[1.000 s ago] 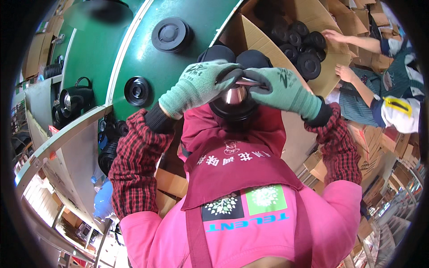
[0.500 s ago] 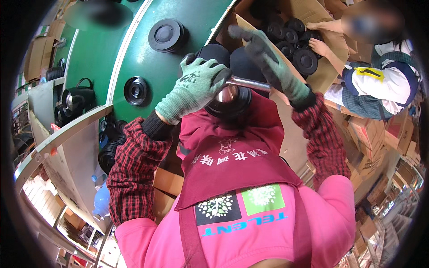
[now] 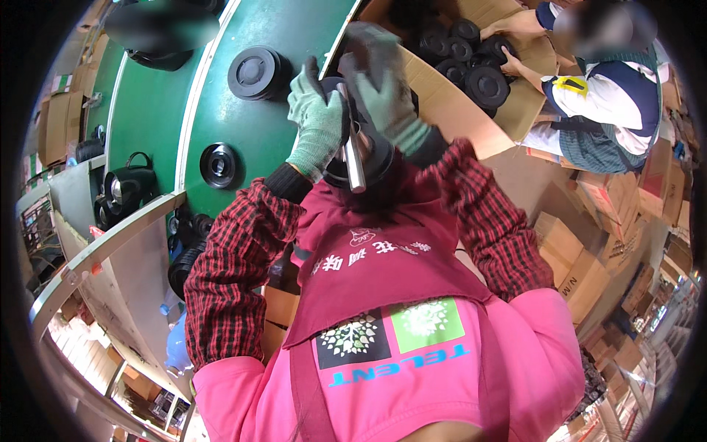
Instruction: The person repeatedly picks up black kettles and lids from a green workbench, inserts a metal component into the kettle, and secures the lid. The person handles the items one at a time and places the finished kettles back on the table.
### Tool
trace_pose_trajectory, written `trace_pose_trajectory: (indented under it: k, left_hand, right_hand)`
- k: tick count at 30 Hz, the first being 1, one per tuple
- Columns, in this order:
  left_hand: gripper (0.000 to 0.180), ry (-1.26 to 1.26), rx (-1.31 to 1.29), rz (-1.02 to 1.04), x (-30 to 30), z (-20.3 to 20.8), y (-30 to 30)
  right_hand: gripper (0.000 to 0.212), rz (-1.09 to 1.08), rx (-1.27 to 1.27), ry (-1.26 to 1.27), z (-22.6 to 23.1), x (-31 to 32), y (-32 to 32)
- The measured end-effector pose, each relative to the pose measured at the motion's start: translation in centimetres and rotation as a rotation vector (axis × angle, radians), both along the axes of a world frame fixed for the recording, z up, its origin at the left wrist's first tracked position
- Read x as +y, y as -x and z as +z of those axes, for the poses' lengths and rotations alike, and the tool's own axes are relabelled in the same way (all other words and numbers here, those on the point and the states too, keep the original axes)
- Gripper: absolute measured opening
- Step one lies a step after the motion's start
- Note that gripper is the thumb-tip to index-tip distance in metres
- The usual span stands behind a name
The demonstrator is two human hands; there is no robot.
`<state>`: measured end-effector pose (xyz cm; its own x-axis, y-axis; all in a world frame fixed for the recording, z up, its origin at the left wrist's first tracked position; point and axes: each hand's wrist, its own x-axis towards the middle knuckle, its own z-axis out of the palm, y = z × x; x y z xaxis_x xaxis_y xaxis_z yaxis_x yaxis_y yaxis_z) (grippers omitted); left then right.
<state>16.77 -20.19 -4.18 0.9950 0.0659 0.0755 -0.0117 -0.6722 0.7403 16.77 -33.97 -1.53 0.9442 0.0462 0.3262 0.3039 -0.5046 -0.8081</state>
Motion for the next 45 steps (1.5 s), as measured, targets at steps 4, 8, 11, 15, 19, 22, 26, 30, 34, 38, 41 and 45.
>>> trace_pose_trajectory:
  k: [4,8,11,15,19,22,26,30,34,38,41,45]
  left_hand:
    - [0.063,-0.128,0.395,0.142,4.7,0.5,1.8]
    - [0.035,0.6,1.037,-0.144,7.1,11.3,3.1]
    - [0.027,0.288,1.278,-0.346,7.9,10.5,1.6]
    - [0.04,-0.348,0.806,-0.285,5.7,5.9,2.9]
    - [0.045,-0.492,0.802,-0.272,4.8,7.2,3.9]
    - [0.046,-0.461,0.538,-0.449,5.7,6.8,4.3]
    - [0.052,-0.373,-0.007,-1.194,9.1,2.8,-1.0]
    - [0.054,-0.352,0.082,-1.112,8.8,4.3,0.5]
    - [0.051,-0.354,0.152,-1.078,8.3,5.6,0.3]
    - [0.046,-0.302,0.017,-1.184,9.7,3.9,-0.2]
    - [0.059,-0.222,0.208,-1.161,10.2,4.4,0.6]
    - [0.035,-0.212,-0.241,-1.515,8.0,1.4,-3.1]
  right_hand:
    - [0.029,0.517,-0.174,0.42,-4.2,1.6,-1.4]
    - [0.026,0.542,-0.096,0.511,-6.3,4.2,-2.7]
    - [0.041,0.614,0.048,0.565,-5.7,7.6,-2.8]
    - [0.051,0.513,0.301,0.465,-5.7,8.3,-2.5]
    - [0.05,0.48,0.221,0.468,-5.8,6.4,-1.1]
    - [0.044,0.369,0.08,0.515,-4.1,3.5,0.0]
    - [0.029,0.054,0.191,0.763,2.6,1.9,7.5]
    - [0.029,0.338,0.326,0.38,4.7,-2.6,5.6]
    - [0.026,0.733,0.269,-0.814,-3.0,-4.6,-0.8]
    - [0.022,1.137,0.714,-1.392,-5.3,0.0,0.4]
    - [0.028,0.86,1.092,-1.088,1.9,-0.9,3.0]
    - [0.027,0.795,0.454,-0.667,3.3,0.9,6.1]
